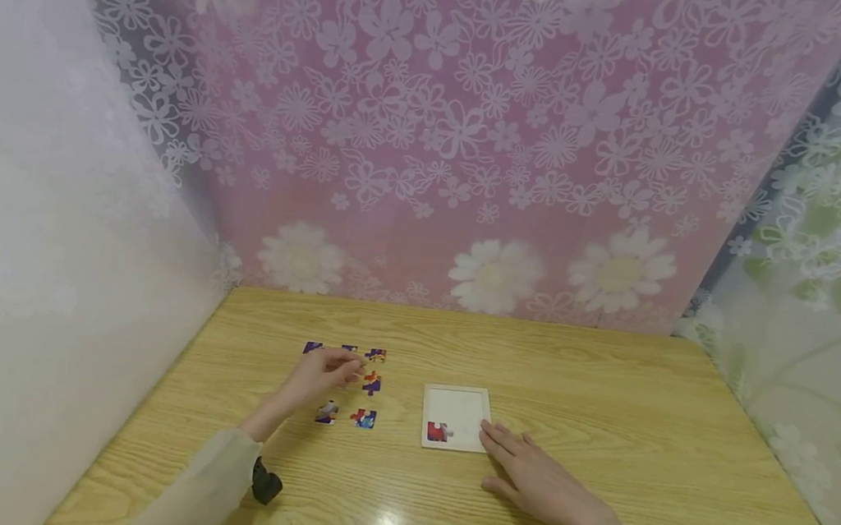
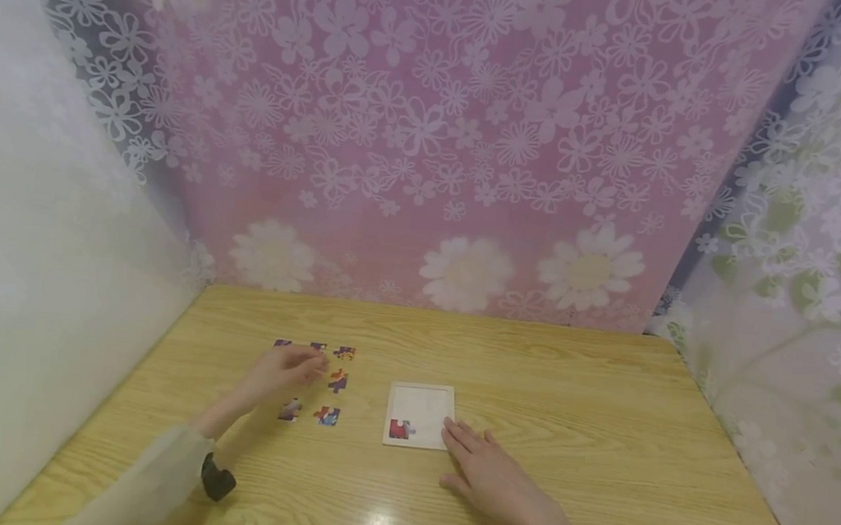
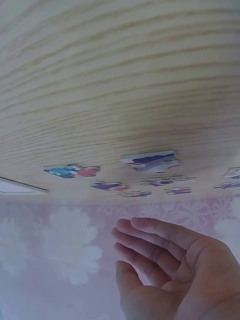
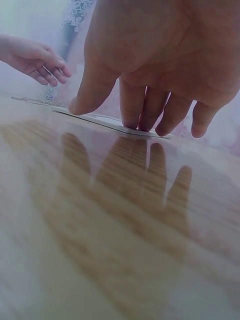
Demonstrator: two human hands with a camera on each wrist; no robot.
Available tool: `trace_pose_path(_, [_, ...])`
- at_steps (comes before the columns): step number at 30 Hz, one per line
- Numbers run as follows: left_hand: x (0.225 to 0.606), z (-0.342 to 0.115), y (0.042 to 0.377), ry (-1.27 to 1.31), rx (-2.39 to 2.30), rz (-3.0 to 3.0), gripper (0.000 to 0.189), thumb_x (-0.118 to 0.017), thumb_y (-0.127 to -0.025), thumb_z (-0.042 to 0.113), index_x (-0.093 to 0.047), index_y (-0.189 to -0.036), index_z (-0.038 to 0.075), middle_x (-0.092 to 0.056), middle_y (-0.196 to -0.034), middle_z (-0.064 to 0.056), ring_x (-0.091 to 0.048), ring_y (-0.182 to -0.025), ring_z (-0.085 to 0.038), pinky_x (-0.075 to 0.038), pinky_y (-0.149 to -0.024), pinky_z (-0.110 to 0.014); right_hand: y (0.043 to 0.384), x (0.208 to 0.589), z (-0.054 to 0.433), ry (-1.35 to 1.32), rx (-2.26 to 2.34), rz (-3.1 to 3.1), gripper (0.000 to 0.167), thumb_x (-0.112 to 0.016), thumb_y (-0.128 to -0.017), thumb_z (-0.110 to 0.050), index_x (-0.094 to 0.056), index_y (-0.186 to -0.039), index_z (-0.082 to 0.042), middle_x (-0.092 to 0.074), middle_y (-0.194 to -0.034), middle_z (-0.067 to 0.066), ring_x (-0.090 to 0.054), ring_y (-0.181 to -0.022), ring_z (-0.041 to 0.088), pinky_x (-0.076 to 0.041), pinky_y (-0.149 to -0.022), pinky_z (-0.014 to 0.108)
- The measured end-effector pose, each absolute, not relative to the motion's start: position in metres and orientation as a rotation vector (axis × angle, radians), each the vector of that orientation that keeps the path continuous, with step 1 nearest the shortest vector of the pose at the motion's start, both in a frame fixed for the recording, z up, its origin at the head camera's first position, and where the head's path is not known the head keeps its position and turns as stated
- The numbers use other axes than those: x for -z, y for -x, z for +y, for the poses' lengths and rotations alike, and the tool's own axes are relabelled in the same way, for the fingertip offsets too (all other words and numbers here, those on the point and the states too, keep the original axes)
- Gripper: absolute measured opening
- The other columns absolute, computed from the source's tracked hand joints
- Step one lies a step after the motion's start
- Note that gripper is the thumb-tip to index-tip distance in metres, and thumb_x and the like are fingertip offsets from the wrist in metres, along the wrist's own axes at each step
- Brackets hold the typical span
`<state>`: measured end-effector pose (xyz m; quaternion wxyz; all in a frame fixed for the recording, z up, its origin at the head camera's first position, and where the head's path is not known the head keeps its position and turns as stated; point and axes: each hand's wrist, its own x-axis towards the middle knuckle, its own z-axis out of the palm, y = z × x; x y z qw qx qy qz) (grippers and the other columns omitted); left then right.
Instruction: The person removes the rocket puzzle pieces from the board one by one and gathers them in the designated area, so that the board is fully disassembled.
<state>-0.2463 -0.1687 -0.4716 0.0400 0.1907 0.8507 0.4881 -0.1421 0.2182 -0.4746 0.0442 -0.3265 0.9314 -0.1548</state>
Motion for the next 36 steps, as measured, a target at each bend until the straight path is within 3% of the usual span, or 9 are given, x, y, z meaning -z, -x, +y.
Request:
trace_pose_path(13, [0.471,-0.128,0.245,-0.739,-1.401,2.611,0.032,-0.06,-0.104,0.023,-0.069,-0.127,0.003,-0.074,-0.116,-0.009,-0.072,-0.102,-0.023,-0.059,-0.084,-0.032,0.143,0.475,0.218,1.006,0.476,2.85,0.066,-0.058,-0.103,-0.038,-0.043,-0.15,0.005,-0.039,-0.158,0.021,-0.039,-0.143,0.042,-0.033,-0.109,0.066])
trace_pose_path(23, [0.475,-0.095,0.245,-0.845,-1.309,2.59,0.03,-0.064,-0.102,0.026,-0.072,-0.125,0.008,-0.075,-0.115,-0.001,-0.07,-0.102,-0.017,-0.056,-0.09,-0.033,0.143,0.477,0.219,1.012,0.464,2.858,0.066,-0.057,-0.103,-0.04,-0.043,-0.15,0.005,-0.038,-0.158,0.021,-0.04,-0.143,0.041,-0.034,-0.109,0.065])
trace_pose_path(36, [0.474,-0.066,0.237,-0.84,-1.26,2.442,0.026,-0.072,-0.096,0.015,-0.073,-0.121,0.007,-0.074,-0.114,-0.007,-0.069,-0.099,-0.015,-0.057,-0.086,-0.027,0.142,0.475,0.218,0.979,0.474,2.856,0.066,-0.058,-0.103,-0.039,-0.044,-0.15,0.004,-0.039,-0.158,0.02,-0.04,-0.143,0.041,-0.034,-0.11,0.065])
